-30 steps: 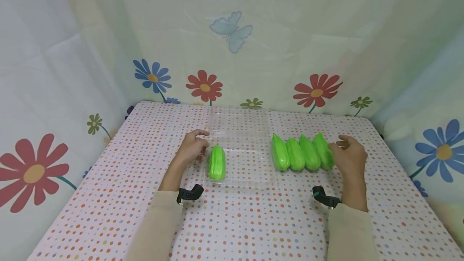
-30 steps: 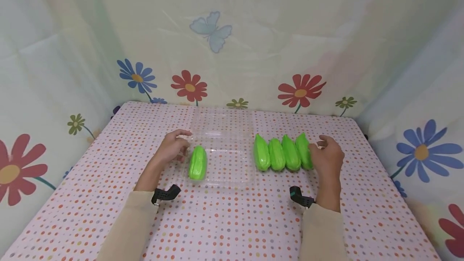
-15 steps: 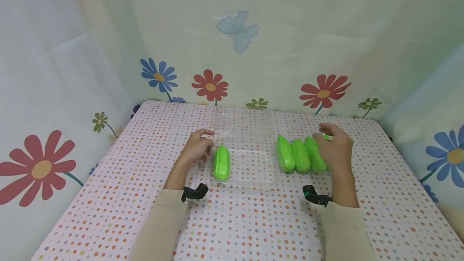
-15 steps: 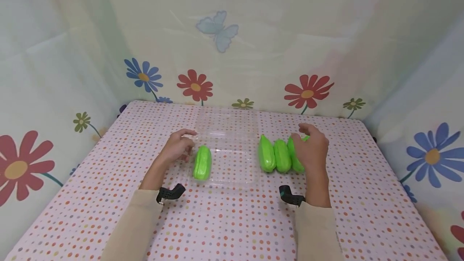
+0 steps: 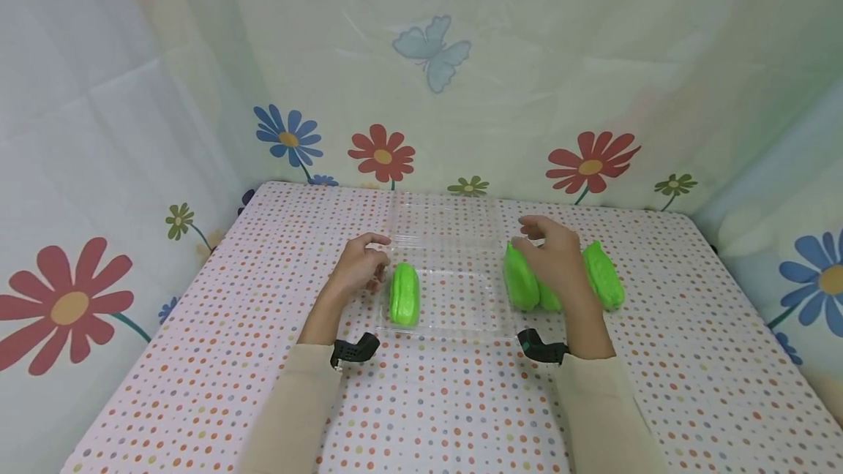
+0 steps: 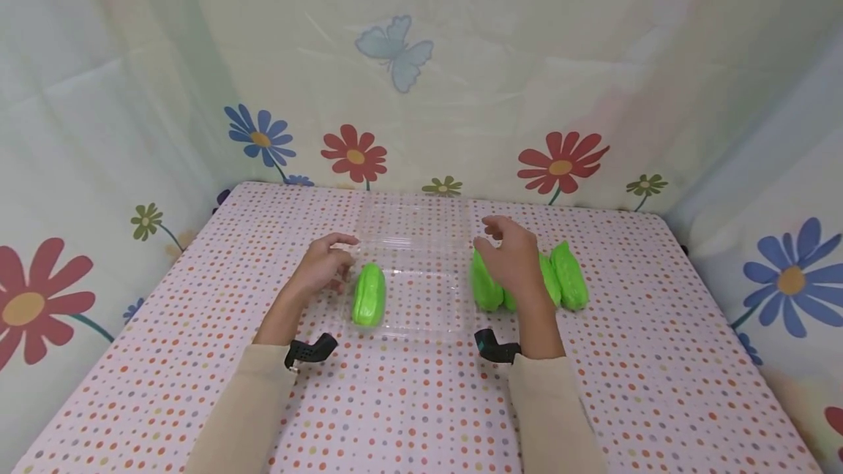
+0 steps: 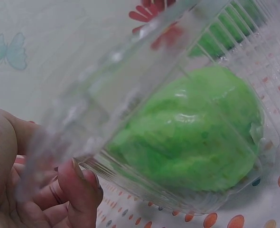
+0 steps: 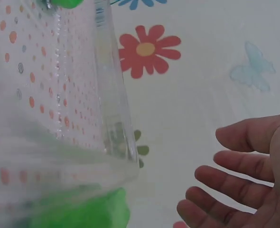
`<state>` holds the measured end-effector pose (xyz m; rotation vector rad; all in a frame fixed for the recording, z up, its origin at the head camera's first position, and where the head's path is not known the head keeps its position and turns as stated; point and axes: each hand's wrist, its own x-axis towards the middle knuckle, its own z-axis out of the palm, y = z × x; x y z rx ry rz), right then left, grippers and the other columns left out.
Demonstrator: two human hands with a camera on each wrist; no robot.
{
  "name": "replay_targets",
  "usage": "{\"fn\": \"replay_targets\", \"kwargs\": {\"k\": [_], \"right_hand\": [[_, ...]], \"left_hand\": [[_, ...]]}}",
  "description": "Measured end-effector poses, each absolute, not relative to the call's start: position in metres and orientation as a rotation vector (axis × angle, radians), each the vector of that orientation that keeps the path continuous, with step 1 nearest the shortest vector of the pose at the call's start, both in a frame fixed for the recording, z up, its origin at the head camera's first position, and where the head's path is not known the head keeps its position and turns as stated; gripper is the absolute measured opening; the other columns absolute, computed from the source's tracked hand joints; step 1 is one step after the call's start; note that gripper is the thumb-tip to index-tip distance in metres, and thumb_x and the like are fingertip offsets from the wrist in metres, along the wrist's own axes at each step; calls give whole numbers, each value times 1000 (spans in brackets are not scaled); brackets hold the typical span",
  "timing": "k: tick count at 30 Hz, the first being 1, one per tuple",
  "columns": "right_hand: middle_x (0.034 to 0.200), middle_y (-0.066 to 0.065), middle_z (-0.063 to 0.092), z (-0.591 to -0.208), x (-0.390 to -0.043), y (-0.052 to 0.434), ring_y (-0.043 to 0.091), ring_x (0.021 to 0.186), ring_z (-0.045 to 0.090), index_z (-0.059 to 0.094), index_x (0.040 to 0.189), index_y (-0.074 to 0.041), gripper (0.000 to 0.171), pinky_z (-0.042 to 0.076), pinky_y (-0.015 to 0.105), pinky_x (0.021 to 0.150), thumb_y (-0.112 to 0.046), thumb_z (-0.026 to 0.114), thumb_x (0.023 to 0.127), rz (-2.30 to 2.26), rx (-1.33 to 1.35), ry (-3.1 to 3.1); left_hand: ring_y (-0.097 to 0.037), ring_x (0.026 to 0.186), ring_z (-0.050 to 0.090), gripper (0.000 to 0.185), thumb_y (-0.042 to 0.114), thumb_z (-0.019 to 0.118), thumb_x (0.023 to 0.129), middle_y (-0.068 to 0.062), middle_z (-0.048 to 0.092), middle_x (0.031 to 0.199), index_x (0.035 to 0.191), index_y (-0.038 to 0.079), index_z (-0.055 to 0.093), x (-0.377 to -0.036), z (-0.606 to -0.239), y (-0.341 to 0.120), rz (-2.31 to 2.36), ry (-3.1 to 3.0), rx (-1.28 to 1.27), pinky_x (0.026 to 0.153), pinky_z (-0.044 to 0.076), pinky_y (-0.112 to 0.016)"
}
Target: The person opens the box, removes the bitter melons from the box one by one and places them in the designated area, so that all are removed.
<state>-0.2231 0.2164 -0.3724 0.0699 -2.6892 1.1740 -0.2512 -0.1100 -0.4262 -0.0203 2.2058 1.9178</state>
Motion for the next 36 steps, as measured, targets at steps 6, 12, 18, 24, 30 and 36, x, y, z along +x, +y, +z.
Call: {"fn": "replay_targets", "kwargs": {"k": [6,12,18,24,30,36], "right_hand": [[126,23,64,-358,-228,195,39,118,58,58,138,-1,44,51,55,95,-20,63,99,1137,276,-2822],[124,21,65,-355,-228,169,35,112,62,59,138,-1,44,54,50,90,-20,63,98,1122,404,-2887],[121,17,67,-361,-233,147,34,109,64,59,138,-5,46,56,47,86,-25,64,98,1137,477,-3017],[114,15,69,-363,-239,131,31,101,66,62,135,-6,45,56,45,83,-27,66,96,1158,460,-3060],[111,14,70,-372,-246,117,33,96,70,61,135,-1,47,60,43,79,-25,67,96,1366,450,-3106],[120,19,66,-382,-250,106,36,96,71,58,138,3,50,63,44,76,-21,69,95,1725,312,-3081]], "left_hand": [[-19,52,49,46,6,54,93,-11,55,69,140,5,54,-252,-426,-110,1918,2204,-26,47,47,-30],[-19,52,50,47,6,54,94,-12,55,70,140,5,53,-251,-425,-110,1916,2199,-28,47,47,-31],[-19,54,51,46,5,54,94,-12,56,70,140,5,53,-252,-425,-111,1912,2206,-39,48,48,-30],[-19,53,50,47,5,53,94,-13,55,68,140,4,53,-251,-425,-111,1920,2192,-13,47,46,-30],[-20,54,50,46,5,53,95,-13,56,68,141,5,52,-252,-425,-113,1914,2180,-9,47,45,-30],[-22,55,49,46,5,51,97,-16,55,71,143,7,49,-255,-423,-112,1871,2165,-44,49,46,-33]]}}
